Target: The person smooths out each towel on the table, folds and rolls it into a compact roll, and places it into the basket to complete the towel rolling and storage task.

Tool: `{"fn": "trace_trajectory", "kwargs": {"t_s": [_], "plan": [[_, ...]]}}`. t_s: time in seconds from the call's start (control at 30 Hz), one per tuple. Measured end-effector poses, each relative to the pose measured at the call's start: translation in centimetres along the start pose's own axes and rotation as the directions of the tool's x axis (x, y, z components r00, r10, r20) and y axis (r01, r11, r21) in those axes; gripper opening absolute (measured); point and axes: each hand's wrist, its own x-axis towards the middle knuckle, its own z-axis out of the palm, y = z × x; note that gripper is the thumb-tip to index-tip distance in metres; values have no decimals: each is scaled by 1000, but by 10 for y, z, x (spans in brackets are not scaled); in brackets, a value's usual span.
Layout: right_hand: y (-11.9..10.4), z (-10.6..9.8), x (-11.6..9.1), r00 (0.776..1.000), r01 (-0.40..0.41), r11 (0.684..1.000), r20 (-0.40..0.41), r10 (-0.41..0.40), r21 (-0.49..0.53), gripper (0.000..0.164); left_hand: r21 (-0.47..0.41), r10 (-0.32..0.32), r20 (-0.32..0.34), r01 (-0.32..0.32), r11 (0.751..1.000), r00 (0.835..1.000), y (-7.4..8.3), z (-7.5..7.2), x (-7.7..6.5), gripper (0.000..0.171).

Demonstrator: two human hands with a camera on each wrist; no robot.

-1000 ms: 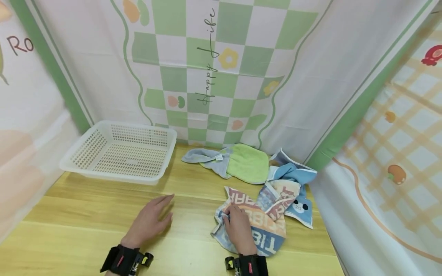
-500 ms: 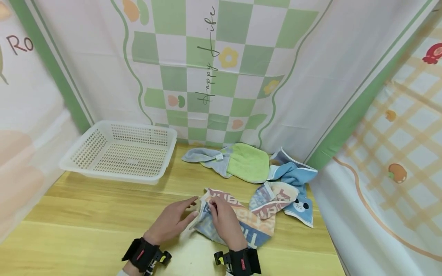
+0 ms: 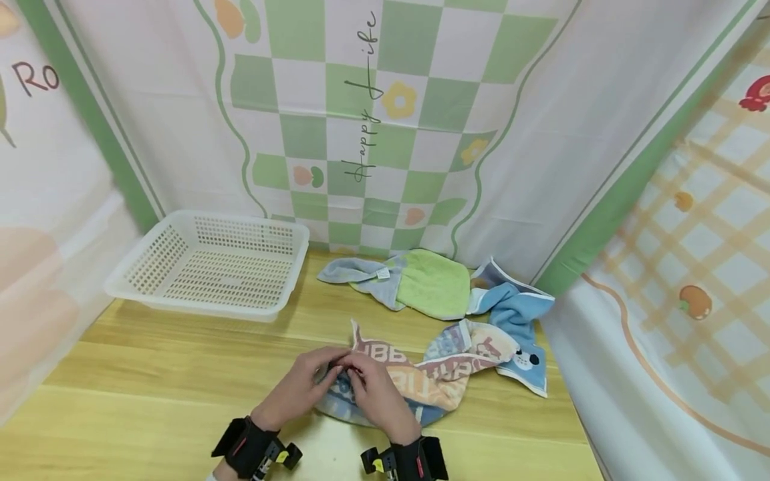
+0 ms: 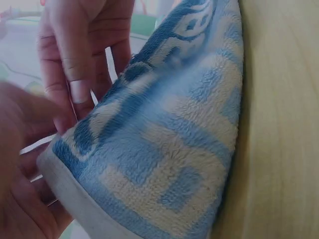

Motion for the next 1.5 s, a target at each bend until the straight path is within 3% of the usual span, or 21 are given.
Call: {"fn": "trace_trajectory", "kwargs": {"t_s": [0.1, 0.2, 0.3, 0.4, 0.47, 0.57, 0.73, 0.87, 0.93, 1.0, 1.07, 1.13, 1.2, 1.3, 1.43, 1.5], "plan": [[1, 0, -4, 998, -57, 996, 23, 55, 66, 32, -24, -5, -11, 5, 1000, 1000, -3, -1, -1, 36], [6, -4, -9, 994, -98, 993, -41, 100, 59, 28, -24, -15, -16, 15, 1000, 1000, -5, -4, -2, 41], [18, -13, -16, 973, -177, 983, -155, 169, -38, 35, -22, -66, -16, 65, 998, 998, -4, -11, -7, 49], [34, -22, -23, 941, -283, 951, -230, 249, -125, 51, 1, -134, -54, 134, 991, 989, -3, -21, -12, 55], [43, -27, -27, 921, -347, 925, -242, 305, -156, 56, 18, -179, -94, 182, 983, 979, -3, -28, -16, 55], [52, -32, -32, 908, -384, 912, -235, 346, -142, 51, 53, -214, -165, 225, 973, 963, -5, -35, -21, 46], [54, -36, -39, 901, -403, 912, -208, 381, -80, 35, 91, -200, -320, 241, 966, 926, -16, -42, -29, 33], [51, -38, -49, 900, -428, 897, -148, 411, -110, 50, 103, -210, -414, 275, 956, 886, -24, -46, -34, 31], [51, -38, -54, 908, -418, 901, -101, 407, -121, 61, 93, -266, -402, 328, 940, 876, -26, -48, -35, 29], [49, -37, -58, 915, -402, 909, -51, 399, -108, 69, 79, -361, -344, 409, 909, 867, -27, -50, -35, 30], [47, -36, -62, 923, -384, 918, -29, 383, -101, 66, 70, -457, -273, 491, 868, 846, -26, -51, -36, 33], [42, -35, -64, 927, -376, 921, -34, 374, -99, 56, 104, -510, -210, 538, 837, 834, -24, -51, -37, 34], [37, -37, -66, 923, -384, 919, -45, 382, -92, 45, 156, -510, -180, 536, 829, 841, -22, -50, -39, 29], [33, -42, -66, 909, -413, 905, -100, 404, -103, 46, 219, -468, -150, 491, 843, 871, -18, -50, -40, 15], [37, -53, -68, 897, -439, 887, -129, 423, -143, 55, 287, -420, -128, 439, 852, 899, -12, -53, -38, 21], [40, -59, -71, 902, -432, 883, -112, 418, -183, 47, 333, -382, -146, 409, 850, 913, -10, -56, -36, 16]]}}
